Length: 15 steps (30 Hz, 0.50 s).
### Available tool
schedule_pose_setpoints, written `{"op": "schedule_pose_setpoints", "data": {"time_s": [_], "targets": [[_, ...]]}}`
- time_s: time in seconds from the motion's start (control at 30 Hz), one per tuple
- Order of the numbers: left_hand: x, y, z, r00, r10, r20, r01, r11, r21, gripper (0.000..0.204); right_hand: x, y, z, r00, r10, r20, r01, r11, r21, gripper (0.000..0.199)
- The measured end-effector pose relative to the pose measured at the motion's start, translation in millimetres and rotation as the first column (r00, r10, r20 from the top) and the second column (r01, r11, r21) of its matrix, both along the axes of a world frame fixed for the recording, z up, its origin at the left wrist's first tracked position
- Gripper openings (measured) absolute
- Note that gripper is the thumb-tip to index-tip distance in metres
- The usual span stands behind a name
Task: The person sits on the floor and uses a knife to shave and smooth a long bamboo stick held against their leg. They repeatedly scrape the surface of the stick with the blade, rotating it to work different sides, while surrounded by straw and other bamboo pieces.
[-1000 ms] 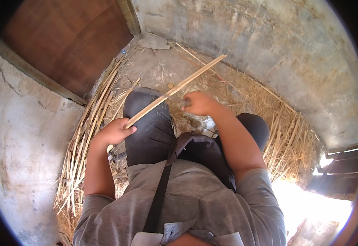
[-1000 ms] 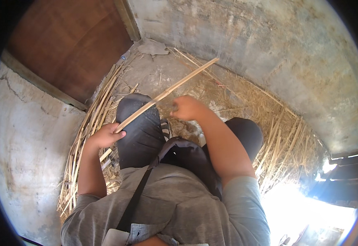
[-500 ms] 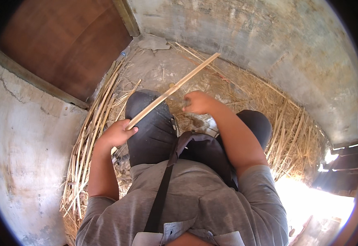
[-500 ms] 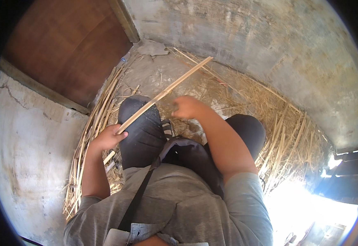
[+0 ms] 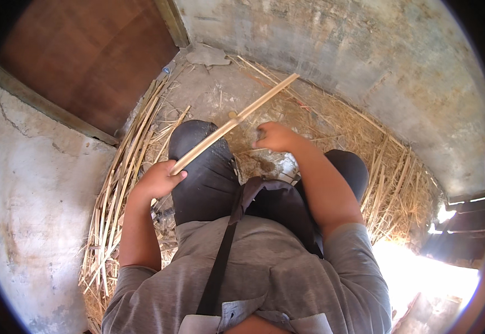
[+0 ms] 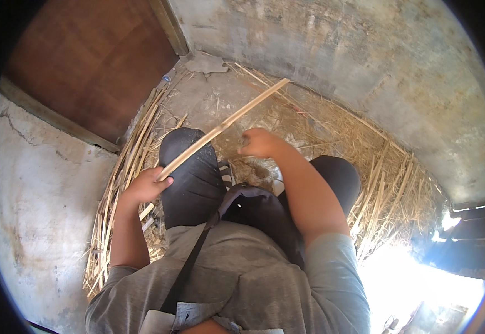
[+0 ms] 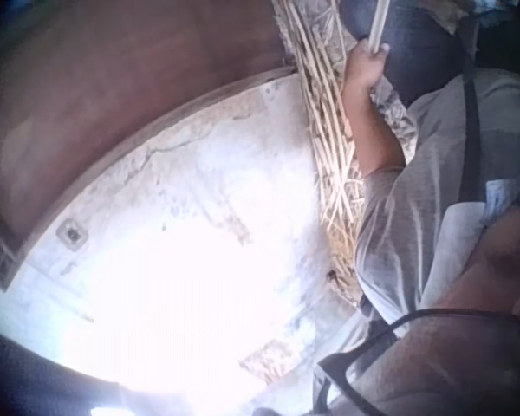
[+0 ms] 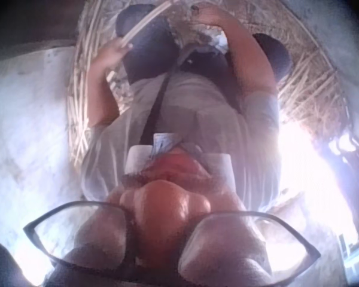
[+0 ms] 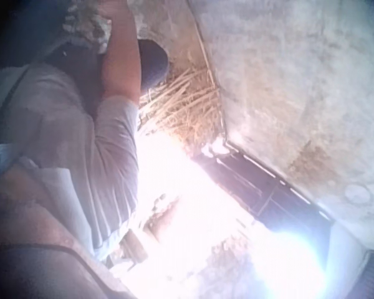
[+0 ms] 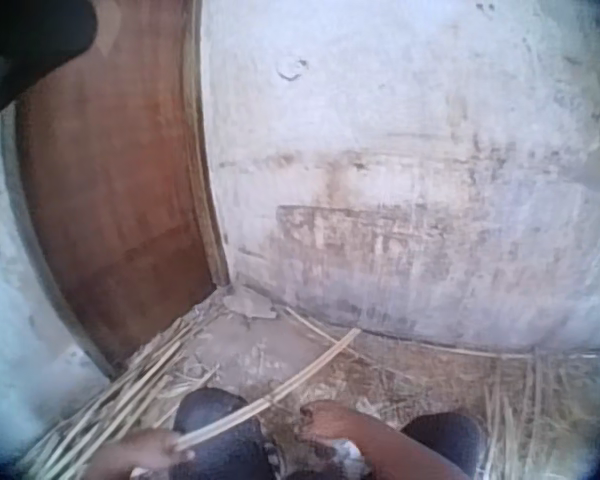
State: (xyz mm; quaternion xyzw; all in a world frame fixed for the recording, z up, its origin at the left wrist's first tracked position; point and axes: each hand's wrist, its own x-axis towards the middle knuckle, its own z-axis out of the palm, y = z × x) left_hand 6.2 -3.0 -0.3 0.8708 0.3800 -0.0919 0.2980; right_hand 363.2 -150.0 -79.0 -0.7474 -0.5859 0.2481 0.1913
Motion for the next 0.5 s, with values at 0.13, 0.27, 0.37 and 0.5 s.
{"op": "schedule_pose_setpoints", "data": {"time_s": [0.13, 0.27, 0.37, 0.5], "targets": [[-4.9, 2.0, -1.4, 1.000, 0.007, 0.017, -0.007, 0.999, -0.040, 0.040, -23.1, 9.6, 21.3, 0.965, 0.258, -0.048, -0.262, 0.958, -0.116, 0.076], [-5.9, 2.6, -6.9, 0.999, 0.034, 0.038, -0.030, 0.996, -0.083, 0.040, 22.8, 4.4, -0.5, 0.977, -0.063, -0.206, 0.001, 0.958, -0.285, 0.077], [-4.9, 0.4, -3.7, 0.997, 0.066, 0.038, -0.063, 0.995, -0.074, 0.041, 35.5, -2.5, 16.0, 0.892, -0.323, -0.316, 0.170, 0.888, -0.428, 0.078], [-2.6, -0.3, -2.7, 0.998, 0.044, 0.033, -0.042, 0.997, -0.061, 0.041, 20.4, -6.7, 9.2, 0.988, -0.131, -0.086, 0.121, 0.986, -0.114, 0.072]]}}
